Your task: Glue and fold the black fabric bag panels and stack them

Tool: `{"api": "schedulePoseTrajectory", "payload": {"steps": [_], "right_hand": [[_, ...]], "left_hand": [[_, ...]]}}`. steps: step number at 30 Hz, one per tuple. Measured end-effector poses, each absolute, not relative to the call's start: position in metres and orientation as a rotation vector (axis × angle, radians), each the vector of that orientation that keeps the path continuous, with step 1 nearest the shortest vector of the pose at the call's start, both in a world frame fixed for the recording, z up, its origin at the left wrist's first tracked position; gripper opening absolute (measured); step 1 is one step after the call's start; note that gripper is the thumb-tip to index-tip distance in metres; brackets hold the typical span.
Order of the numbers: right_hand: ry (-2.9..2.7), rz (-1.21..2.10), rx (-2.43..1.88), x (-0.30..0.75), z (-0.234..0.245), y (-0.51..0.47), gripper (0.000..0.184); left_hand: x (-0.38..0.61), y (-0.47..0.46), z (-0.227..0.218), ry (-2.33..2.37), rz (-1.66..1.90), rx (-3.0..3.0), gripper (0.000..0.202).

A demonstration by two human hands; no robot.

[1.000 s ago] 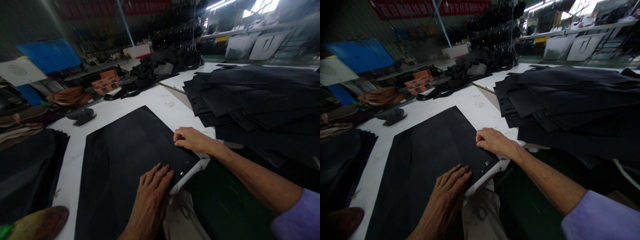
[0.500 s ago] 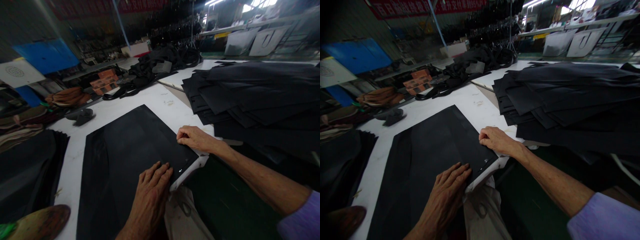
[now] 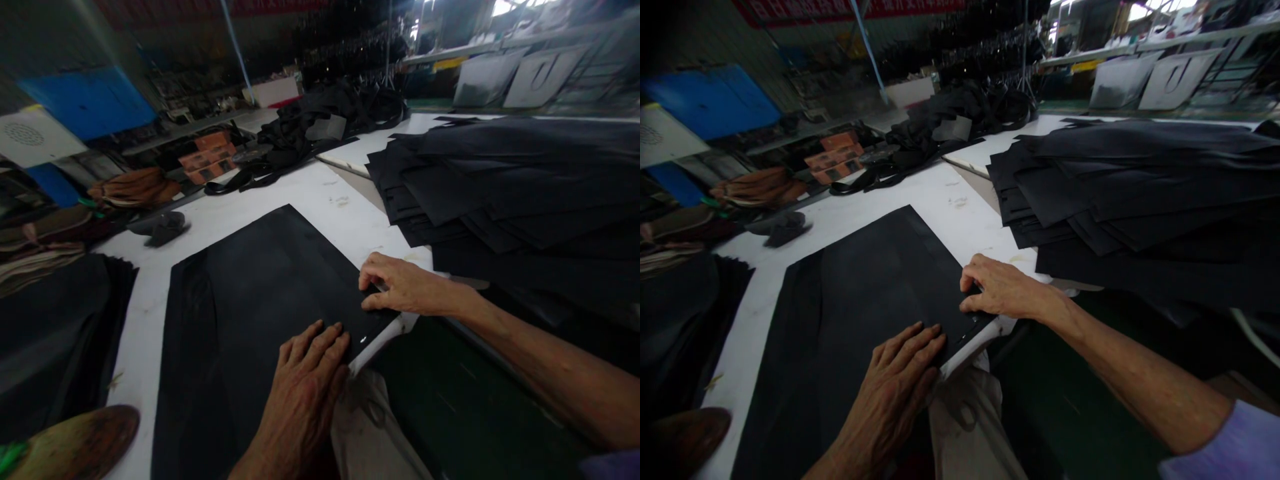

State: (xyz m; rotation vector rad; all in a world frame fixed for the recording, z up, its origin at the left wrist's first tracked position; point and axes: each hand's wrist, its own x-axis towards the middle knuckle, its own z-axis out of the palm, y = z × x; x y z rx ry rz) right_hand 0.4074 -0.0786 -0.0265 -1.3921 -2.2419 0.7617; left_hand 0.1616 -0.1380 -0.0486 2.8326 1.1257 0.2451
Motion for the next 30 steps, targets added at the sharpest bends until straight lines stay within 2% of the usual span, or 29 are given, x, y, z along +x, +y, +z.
{"api": "schedulePoseTrajectory", "payload": {"steps": [6, 17, 22, 30], "right_hand": [[-2.312, 0.693, -1.393, 0.408, -0.028, -0.086, 0.024], [-2.347, 0.662, -1.392, 0.410, -0.037, -0.082, 0.025], [-2.347, 0.659, -1.409, 0.410, -0.039, -0.082, 0.024], [-2.342, 0.681, -1.395, 0.411, -0.039, -0.082, 0.023]], "left_hand": [[0.161, -0.138, -0.047, 1.117, 0.299, 2.757, 0.040], [0.153, -0.139, -0.061, 1.210, 0.638, 2.400, 0.056], [0.154, -0.140, -0.056, 1.390, 0.810, 2.078, 0.050], [0.155, -0.139, -0.053, 1.404, 0.854, 2.035, 0.045]]}}
